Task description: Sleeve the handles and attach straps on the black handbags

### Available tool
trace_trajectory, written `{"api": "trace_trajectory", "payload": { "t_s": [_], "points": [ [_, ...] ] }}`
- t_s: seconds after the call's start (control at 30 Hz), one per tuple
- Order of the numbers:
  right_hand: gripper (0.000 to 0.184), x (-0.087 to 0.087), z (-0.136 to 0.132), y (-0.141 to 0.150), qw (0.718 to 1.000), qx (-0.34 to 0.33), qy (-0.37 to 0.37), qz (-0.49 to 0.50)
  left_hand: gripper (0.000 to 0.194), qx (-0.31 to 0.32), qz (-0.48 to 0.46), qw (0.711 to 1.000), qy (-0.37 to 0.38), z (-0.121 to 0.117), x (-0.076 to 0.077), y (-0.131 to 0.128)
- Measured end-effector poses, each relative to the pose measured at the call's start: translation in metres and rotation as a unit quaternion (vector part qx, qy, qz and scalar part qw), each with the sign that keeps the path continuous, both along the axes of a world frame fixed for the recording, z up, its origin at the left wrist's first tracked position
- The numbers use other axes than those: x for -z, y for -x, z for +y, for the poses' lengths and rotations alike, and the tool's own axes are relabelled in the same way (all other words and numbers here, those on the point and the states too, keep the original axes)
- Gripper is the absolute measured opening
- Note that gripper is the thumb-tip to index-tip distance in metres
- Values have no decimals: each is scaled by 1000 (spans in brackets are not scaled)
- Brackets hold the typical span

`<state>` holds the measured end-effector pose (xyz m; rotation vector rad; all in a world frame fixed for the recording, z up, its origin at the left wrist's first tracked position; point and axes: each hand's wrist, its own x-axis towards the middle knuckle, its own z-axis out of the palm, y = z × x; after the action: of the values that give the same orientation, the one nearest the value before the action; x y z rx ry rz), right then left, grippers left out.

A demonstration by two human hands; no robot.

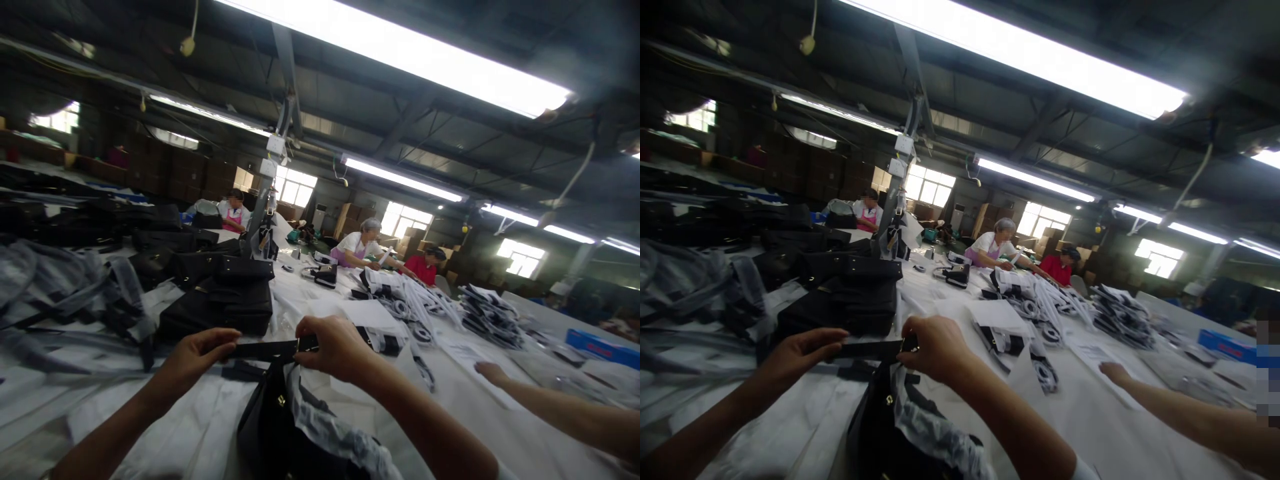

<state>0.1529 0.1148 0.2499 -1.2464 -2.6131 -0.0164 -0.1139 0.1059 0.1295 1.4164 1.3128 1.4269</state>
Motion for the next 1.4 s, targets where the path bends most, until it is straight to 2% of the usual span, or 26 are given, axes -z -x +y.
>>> {"api": "trace_trajectory", "payload": {
  "t_s": [0.33,0.43,0.5,0.6,0.67,0.73,0.83,0.9,0.93,1.0,1.07,1.13,1.2,1.3,1.4],
  "points": [
    [23,4,11,-1,993,-61,60,77,34,-132,-12,991,28,-9,52,75],
    [23,7,18,-7,986,-86,88,116,30,-149,-28,988,31,-10,58,86],
    [25,8,23,-10,976,-103,121,149,31,-158,-42,986,35,-10,55,86],
    [36,7,27,-10,963,-116,162,180,38,-155,-80,985,14,-8,37,74],
    [46,4,26,-5,960,-143,161,181,42,-132,-109,985,-26,-7,15,60],
    [53,-1,24,4,950,-174,166,197,42,-98,-122,985,-68,-7,-13,43],
    [39,-12,20,18,925,-182,204,264,42,-38,-161,981,-104,-5,-55,15],
    [31,-19,18,25,897,-178,227,334,46,-13,-242,963,-120,-1,-71,-3],
    [30,-23,17,26,877,-180,239,375,48,3,-274,953,-126,1,-74,-12],
    [28,-31,14,26,829,-190,260,457,54,51,-270,953,-125,7,-68,-30],
    [27,-38,11,23,791,-198,271,512,51,115,-144,977,-109,11,-51,-50],
    [26,-43,6,19,773,-191,275,538,41,164,15,980,-111,13,-33,-68],
    [25,-44,3,12,767,-174,270,555,35,202,96,966,-126,14,-19,-83],
    [28,-30,1,1,783,-138,219,565,31,219,104,960,-137,18,-12,-94],
    [44,5,5,-9,848,-82,177,494,31,184,79,971,-132,23,-12,-96]
  ]
}}
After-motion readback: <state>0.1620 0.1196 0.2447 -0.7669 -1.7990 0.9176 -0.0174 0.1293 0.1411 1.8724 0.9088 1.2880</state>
